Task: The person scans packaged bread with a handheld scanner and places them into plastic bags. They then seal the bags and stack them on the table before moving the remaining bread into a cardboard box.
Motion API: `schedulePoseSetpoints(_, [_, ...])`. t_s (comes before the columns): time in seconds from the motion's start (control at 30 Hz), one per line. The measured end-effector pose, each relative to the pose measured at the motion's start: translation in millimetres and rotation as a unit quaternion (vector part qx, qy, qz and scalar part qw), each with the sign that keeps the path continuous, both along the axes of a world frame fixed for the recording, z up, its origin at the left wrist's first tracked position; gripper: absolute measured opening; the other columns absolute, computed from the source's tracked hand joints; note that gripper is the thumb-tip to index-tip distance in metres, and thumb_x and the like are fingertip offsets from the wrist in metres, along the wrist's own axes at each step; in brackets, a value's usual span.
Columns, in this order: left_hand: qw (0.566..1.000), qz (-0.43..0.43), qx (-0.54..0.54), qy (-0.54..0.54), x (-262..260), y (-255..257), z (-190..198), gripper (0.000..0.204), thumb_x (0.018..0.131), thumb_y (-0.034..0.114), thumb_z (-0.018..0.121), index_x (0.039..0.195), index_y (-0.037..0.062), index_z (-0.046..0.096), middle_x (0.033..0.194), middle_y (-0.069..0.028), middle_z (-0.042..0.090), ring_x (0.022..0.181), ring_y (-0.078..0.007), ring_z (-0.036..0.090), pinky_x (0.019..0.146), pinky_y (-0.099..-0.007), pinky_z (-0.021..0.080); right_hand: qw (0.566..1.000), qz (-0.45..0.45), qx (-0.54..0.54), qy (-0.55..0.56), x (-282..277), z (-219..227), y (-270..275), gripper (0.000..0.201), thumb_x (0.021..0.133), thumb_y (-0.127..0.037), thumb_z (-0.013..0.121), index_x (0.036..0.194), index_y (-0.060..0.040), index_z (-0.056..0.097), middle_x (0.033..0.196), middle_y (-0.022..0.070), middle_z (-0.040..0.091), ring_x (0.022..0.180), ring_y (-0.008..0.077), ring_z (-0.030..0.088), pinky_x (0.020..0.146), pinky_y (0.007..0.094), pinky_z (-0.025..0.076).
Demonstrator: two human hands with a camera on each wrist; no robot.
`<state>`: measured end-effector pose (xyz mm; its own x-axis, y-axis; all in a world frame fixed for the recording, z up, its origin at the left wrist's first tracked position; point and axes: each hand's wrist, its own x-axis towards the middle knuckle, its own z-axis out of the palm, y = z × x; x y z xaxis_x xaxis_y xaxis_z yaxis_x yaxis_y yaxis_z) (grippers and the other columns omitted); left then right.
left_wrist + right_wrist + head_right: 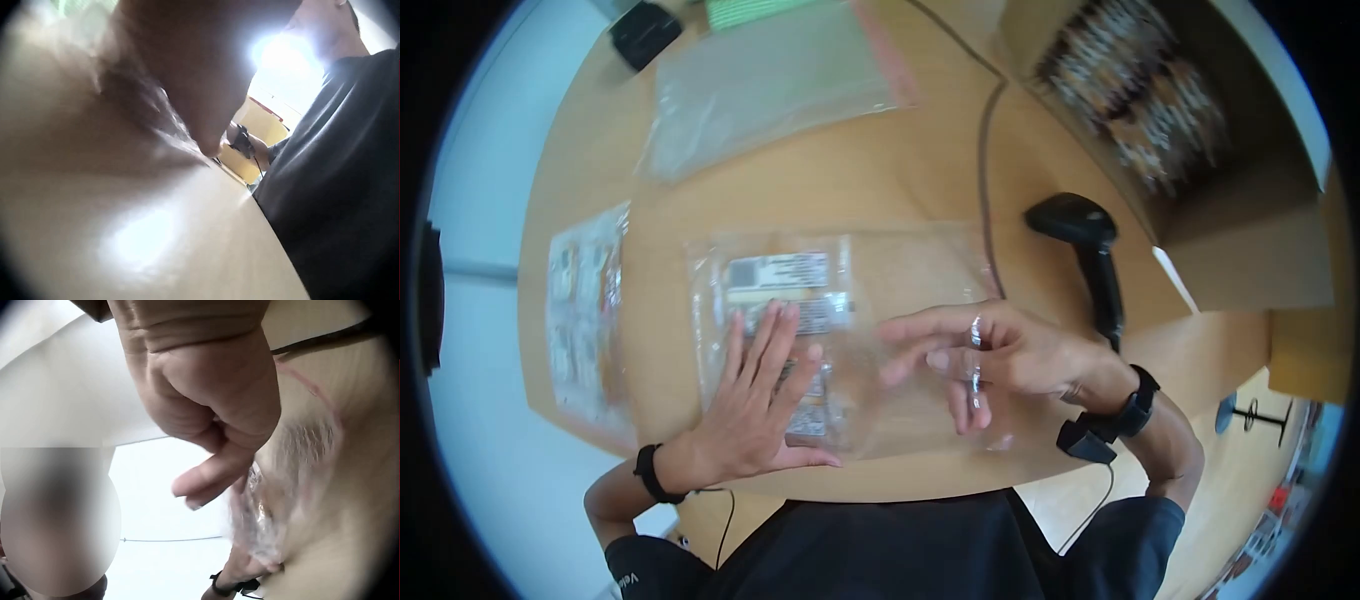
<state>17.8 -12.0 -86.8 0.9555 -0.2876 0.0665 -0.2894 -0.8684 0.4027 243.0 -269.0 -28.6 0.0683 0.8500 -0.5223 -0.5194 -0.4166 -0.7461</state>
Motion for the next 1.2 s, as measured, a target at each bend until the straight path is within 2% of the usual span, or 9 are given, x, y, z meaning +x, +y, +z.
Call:
schedulePoseSetpoints(0.03, [1.000, 0.017, 0.009, 0.009, -6, 4, 7, 0.123, 0.081, 0.079, 0.068, 0.167, 0.0036, 0.023, 0.170, -0.0357, 0.017, 0.158, -0.0569, 0.015, 0.119, -0.0803, 0.009, 0.997, 0.034, -0.009, 0.068, 4, -2, 9, 0.039, 0.110, -0.016, 0.061, 0.147, -0.0040, 0.059, 0.129, 0.0105, 0.070, 0.110, 0.0214, 0.071, 0.093, 0.0354, 0.058])
schedulePoseSetpoints(0.13, [0.995, 0.071, 0.065, 0.022, -24, 17, 23, 0.130, 0.078, 0.082, 0.068, 0.168, 0.0016, 0.018, 0.170, -0.0379, 0.015, 0.158, -0.0575, 0.013, 0.121, -0.0779, 0.010, 0.944, 0.023, 0.065, -0.323, 0, -30, 38, 0.049, 0.106, -0.017, 0.068, 0.150, -0.0009, 0.054, 0.129, 0.0110, 0.067, 0.118, 0.0182, 0.066, 0.101, 0.0337, 0.055])
schedulePoseSetpoints(0.33, [0.988, 0.127, 0.073, 0.055, -45, 27, 6, 0.144, 0.077, 0.081, 0.074, 0.167, -0.0045, 0.002, 0.167, -0.0440, 0.005, 0.157, -0.0606, 0.008, 0.127, -0.0677, 0.010, 0.959, -0.181, 0.001, -0.216, -15, -32, 95, 0.049, 0.101, -0.018, 0.073, 0.143, 0.0027, 0.058, 0.132, 0.0134, 0.067, 0.121, 0.0210, 0.067, 0.094, 0.0341, 0.058])
schedulePoseSetpoints(0.57, [0.984, 0.174, 0.025, 0.029, -44, 22, -2, 0.132, 0.083, 0.080, 0.067, 0.169, -0.0015, 0.007, 0.169, -0.0416, 0.004, 0.158, -0.0598, 0.007, 0.127, -0.0661, 0.012, 0.964, -0.031, -0.063, -0.255, 10, -21, 112, 0.054, 0.099, -0.018, 0.076, 0.142, 0.0063, 0.055, 0.118, 0.0177, 0.070, 0.102, 0.0210, 0.070, 0.083, 0.0308, 0.059])
schedulePoseSetpoints(0.63, [0.985, 0.175, 0.003, 0.006, -46, 24, -5, 0.130, 0.085, 0.078, 0.068, 0.169, -0.0007, 0.008, 0.169, -0.0413, 0.001, 0.158, -0.0599, 0.005, 0.128, -0.0658, 0.012, 0.963, -0.225, 0.018, -0.144, 14, -32, 103, 0.052, 0.098, -0.019, 0.076, 0.142, 0.0022, 0.058, 0.108, 0.0147, 0.073, 0.087, 0.0184, 0.070, 0.073, 0.0296, 0.058])
schedulePoseSetpoints(0.77, [0.984, 0.169, 0.044, 0.027, -46, 23, -2, 0.138, 0.080, 0.076, 0.076, 0.168, -0.0031, 0.003, 0.168, -0.0425, 0.003, 0.157, -0.0605, 0.009, 0.127, -0.0662, 0.015, 0.959, -0.213, 0.001, -0.188, 22, -26, 91, 0.046, 0.097, -0.018, 0.077, 0.139, -0.0049, 0.063, 0.107, 0.0109, 0.073, 0.085, 0.0161, 0.068, 0.071, 0.0292, 0.058])
schedulePoseSetpoints(0.87, [0.984, 0.171, 0.039, 0.010, -45, 23, -5, 0.135, 0.082, 0.072, 0.077, 0.168, -0.0027, 0.004, 0.168, -0.0429, 0.004, 0.157, -0.0606, 0.009, 0.127, -0.0660, 0.016, 0.958, -0.039, -0.082, -0.273, 8, -10, 96, 0.043, 0.096, -0.017, 0.077, 0.136, -0.0063, 0.065, 0.112, 0.0105, 0.070, 0.091, 0.0183, 0.068, 0.076, 0.0309, 0.057])
schedulePoseSetpoints(0.97, [0.983, 0.182, -0.012, -0.033, -44, 22, -11, 0.126, 0.087, 0.065, 0.076, 0.168, -0.0013, 0.005, 0.167, -0.0427, 0.005, 0.156, -0.0608, 0.008, 0.127, -0.0670, 0.014, 0.823, 0.084, 0.092, -0.554, 3, -24, 99, 0.046, 0.095, -0.015, 0.079, 0.139, -0.0096, 0.065, 0.133, 0.0101, 0.066, 0.102, 0.0160, 0.068, 0.088, 0.0311, 0.056])
schedulePoseSetpoints(1.2, [0.976, 0.199, -0.085, 0.009, -42, 21, -5, 0.136, 0.080, 0.032, 0.093, 0.167, -0.0014, -0.005, 0.170, -0.0397, -0.006, 0.159, -0.0563, 0.001, 0.129, -0.0623, 0.013, 0.886, 0.246, 0.035, -0.391, -4, -7, 122, 0.061, 0.096, -0.033, 0.078, 0.140, 0.0052, 0.058, 0.134, 0.0209, 0.067, 0.119, 0.0266, 0.066, 0.101, 0.0378, 0.053])
